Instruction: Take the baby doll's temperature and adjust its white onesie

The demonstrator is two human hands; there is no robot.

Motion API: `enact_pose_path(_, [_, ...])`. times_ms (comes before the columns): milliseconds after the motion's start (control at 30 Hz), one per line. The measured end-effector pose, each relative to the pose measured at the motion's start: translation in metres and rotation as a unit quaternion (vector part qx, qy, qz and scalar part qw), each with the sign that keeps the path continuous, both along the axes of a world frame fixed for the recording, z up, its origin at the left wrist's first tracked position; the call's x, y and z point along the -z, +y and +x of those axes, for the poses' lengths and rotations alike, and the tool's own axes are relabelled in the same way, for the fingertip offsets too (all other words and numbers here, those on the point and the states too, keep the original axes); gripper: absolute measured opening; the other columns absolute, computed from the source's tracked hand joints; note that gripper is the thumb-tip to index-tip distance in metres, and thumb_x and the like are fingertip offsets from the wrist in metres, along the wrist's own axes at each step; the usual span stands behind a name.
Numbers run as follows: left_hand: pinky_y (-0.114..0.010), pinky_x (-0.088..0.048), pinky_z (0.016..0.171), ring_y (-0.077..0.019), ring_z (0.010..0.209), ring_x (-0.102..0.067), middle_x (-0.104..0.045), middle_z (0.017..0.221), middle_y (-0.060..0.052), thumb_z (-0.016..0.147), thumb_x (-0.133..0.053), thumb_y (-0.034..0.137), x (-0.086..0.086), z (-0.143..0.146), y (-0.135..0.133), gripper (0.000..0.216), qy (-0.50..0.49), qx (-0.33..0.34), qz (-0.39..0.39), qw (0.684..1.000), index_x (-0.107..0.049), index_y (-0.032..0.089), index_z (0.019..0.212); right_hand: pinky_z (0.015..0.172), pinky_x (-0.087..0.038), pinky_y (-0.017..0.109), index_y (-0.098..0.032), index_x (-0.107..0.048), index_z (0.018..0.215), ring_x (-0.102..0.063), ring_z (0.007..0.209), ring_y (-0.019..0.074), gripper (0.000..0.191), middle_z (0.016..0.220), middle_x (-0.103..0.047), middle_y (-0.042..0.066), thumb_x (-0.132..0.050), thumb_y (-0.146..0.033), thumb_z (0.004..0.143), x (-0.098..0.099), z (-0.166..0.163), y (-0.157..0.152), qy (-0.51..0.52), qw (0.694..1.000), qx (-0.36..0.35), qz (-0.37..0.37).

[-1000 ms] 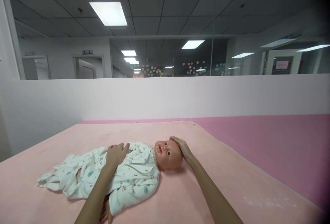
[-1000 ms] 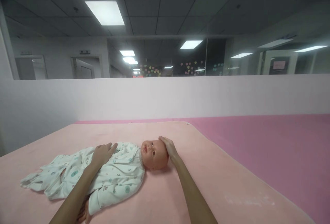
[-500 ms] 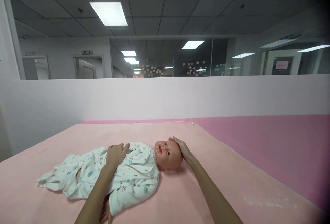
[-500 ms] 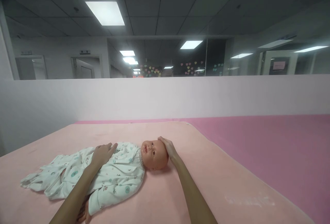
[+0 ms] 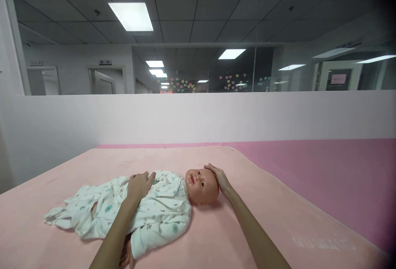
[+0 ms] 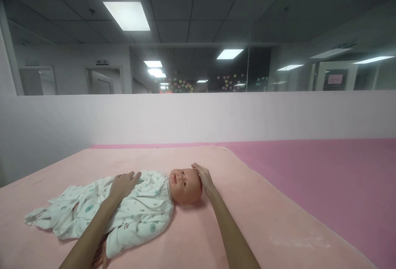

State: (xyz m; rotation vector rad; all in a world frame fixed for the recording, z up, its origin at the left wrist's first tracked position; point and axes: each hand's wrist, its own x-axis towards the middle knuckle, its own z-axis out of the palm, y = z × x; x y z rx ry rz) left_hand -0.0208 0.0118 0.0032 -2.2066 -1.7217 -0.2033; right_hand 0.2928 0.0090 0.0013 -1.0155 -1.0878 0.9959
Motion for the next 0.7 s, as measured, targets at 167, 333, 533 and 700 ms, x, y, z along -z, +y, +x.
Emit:
enact_pose_path(167, [-0.037,-0.033,0.075,-0.0235,0.082,-0.055,-0.057,0.095,-0.009,0.084,-0.026,0.020,0.0023,-0.0005,0.0026,0.038,0.025,-0.003,0.006,1.000,-0.044,0.026,0.117,0.078,-0.043,0.032,-0.013,-0.067,0.079,-0.060,0.081,0.0222,0.041,0.081,-0.068,0.006,-0.060,-0.051,0.065,-0.0006,-0.0033,-0.0039,-0.014,0.998,-0.060,-0.012])
enact_pose_path(333, [-0.038,-0.033,0.072,-0.0241,0.079,-0.056,-0.057,0.093,-0.010,0.083,-0.026,0.018,0.0029,-0.0004,0.0030,0.038,0.030,0.004,0.015,0.999,-0.045,0.024,0.115,0.082,-0.041,0.029,-0.015,-0.067,0.081,-0.057,0.091,0.0215,0.040,0.088,-0.067,0.005,-0.063,-0.049,0.061,-0.0018,-0.0024,-0.0007,0.004,1.000,0.013,0.002])
enact_pose_path(533, [-0.038,-0.032,0.074,-0.0228,0.080,-0.055,-0.058,0.092,-0.008,0.084,-0.026,0.020,0.0022,-0.0003,0.0016,0.036,0.006,0.003,0.016,1.000,-0.046,0.027,0.113,0.080,-0.042,0.031,-0.014,-0.066,0.080,-0.059,0.086,0.0218,0.042,0.084,-0.068,0.006,-0.059,-0.052,0.065,0.0023,-0.0014,0.0006,-0.009,0.998,-0.053,-0.012])
enact_pose_path(700, [-0.037,-0.032,0.074,-0.0232,0.080,-0.055,-0.057,0.093,-0.008,0.083,-0.026,0.019,0.0018,-0.0003,0.0012,0.037,0.017,0.007,0.019,1.000,-0.045,0.026,0.114,0.081,-0.041,0.030,-0.015,-0.066,0.080,-0.059,0.086,0.0204,0.040,0.085,-0.067,0.004,-0.061,-0.050,0.063,0.0011,-0.0017,0.0000,-0.012,1.000,-0.016,0.007])
